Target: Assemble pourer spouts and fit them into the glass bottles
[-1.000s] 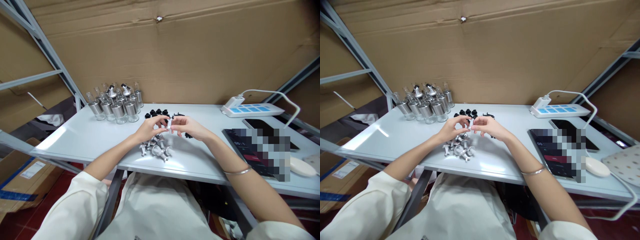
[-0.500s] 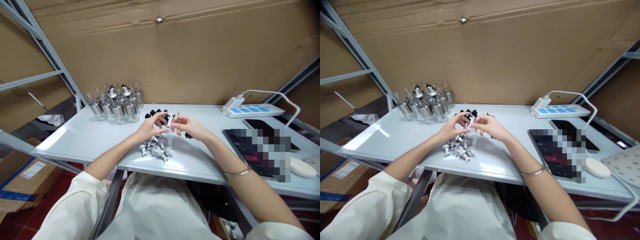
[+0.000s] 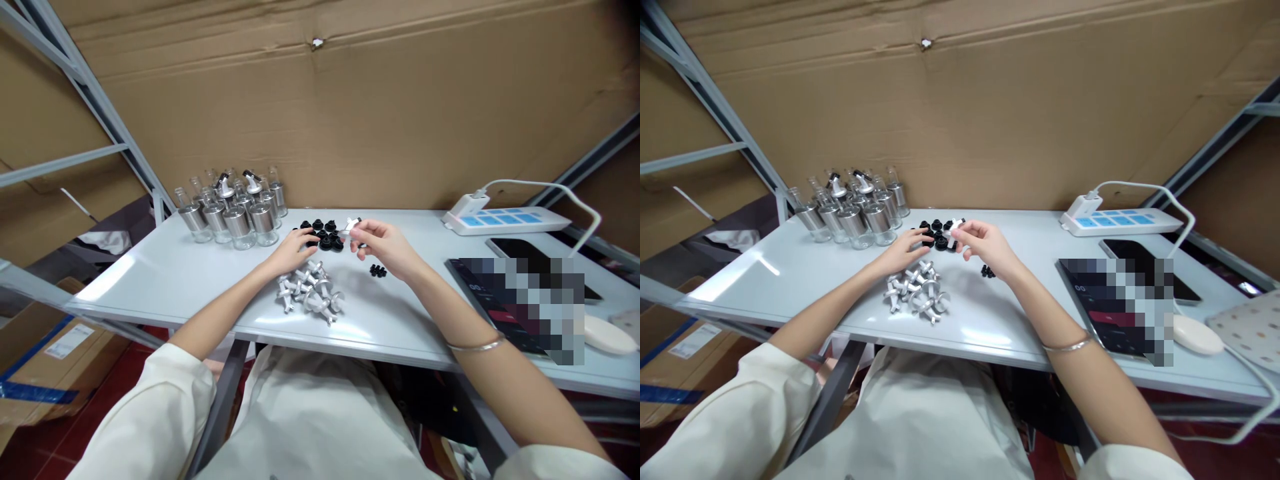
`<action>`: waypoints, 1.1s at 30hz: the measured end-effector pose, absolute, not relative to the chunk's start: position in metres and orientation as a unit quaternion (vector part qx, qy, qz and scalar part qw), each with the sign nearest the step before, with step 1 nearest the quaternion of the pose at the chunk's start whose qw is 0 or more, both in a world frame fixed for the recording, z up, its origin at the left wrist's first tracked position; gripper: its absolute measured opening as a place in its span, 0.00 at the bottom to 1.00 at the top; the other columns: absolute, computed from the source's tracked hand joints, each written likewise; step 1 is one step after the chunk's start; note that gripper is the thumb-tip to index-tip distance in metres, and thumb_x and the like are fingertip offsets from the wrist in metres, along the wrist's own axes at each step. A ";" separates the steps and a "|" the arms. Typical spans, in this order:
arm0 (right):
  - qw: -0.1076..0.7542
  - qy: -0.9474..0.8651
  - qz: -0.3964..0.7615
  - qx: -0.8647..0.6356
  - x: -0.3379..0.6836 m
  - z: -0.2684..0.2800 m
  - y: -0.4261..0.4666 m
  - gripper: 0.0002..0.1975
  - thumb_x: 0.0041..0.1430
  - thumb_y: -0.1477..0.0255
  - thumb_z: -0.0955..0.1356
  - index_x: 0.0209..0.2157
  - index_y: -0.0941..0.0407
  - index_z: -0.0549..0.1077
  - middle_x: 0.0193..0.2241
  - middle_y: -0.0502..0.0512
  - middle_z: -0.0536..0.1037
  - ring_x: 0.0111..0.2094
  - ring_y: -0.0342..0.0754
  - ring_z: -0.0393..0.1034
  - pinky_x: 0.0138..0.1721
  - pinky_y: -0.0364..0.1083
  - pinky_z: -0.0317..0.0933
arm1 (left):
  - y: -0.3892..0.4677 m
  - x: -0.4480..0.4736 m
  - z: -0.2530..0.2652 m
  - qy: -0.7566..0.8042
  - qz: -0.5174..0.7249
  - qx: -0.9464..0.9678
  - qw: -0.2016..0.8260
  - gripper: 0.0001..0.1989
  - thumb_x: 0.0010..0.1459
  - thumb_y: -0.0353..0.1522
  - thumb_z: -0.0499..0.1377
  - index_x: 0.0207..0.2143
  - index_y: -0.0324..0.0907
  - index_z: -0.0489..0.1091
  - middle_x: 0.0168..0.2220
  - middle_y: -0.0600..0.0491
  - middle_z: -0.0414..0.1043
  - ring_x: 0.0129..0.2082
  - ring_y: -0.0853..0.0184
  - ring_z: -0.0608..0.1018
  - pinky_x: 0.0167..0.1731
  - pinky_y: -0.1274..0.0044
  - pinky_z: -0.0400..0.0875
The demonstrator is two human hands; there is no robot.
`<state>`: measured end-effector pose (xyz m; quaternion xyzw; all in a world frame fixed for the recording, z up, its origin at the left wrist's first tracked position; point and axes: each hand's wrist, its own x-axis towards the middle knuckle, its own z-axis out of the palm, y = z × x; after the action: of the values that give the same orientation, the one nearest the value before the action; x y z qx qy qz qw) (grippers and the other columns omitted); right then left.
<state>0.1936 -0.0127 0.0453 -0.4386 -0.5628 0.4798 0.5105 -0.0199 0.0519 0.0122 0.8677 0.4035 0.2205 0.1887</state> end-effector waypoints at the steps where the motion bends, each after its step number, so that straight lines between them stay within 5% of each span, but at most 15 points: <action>1: 0.512 -0.562 0.480 -0.438 0.193 0.046 -0.013 0.16 0.45 0.59 0.73 0.24 0.57 0.70 0.22 0.50 0.71 0.22 0.40 0.64 0.21 0.40 0.60 | 0.052 -0.019 0.011 0.413 0.209 0.866 0.188 0.17 0.60 0.34 0.53 0.50 0.41 0.68 0.61 0.43 0.57 0.62 0.59 0.60 0.62 0.63 0.51; 18: 0.540 -0.535 0.448 -0.470 0.196 0.049 -0.012 0.19 0.42 0.56 0.73 0.26 0.56 0.71 0.24 0.51 0.74 0.23 0.40 0.65 0.32 0.44 0.65 | 0.058 -0.021 0.004 0.409 0.238 0.860 0.191 0.15 0.56 0.34 0.56 0.46 0.40 0.71 0.52 0.46 0.66 0.55 0.60 0.68 0.59 0.66 0.59; 29: 0.542 -0.531 0.448 -0.472 0.194 0.050 -0.012 0.19 0.41 0.55 0.74 0.26 0.56 0.72 0.23 0.51 0.73 0.24 0.40 0.65 0.32 0.45 0.65 | 0.047 -0.019 0.016 0.382 0.285 0.858 0.194 0.03 0.50 0.29 0.60 0.30 0.40 0.70 0.35 0.53 0.71 0.37 0.67 0.73 0.42 0.72 0.68; 33: 0.542 -0.533 0.448 -0.471 0.194 0.049 -0.012 0.19 0.41 0.55 0.74 0.26 0.56 0.72 0.23 0.50 0.73 0.24 0.41 0.65 0.34 0.46 0.64 | 0.045 -0.017 0.020 0.367 0.346 0.836 0.217 0.07 0.50 0.30 0.61 0.33 0.39 0.68 0.34 0.54 0.68 0.34 0.69 0.71 0.37 0.76 0.68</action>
<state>0.1944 -0.0123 0.0493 -0.4707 -0.5330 0.4481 0.5418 -0.0172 0.0447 0.0196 0.8356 0.3674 0.3457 0.2174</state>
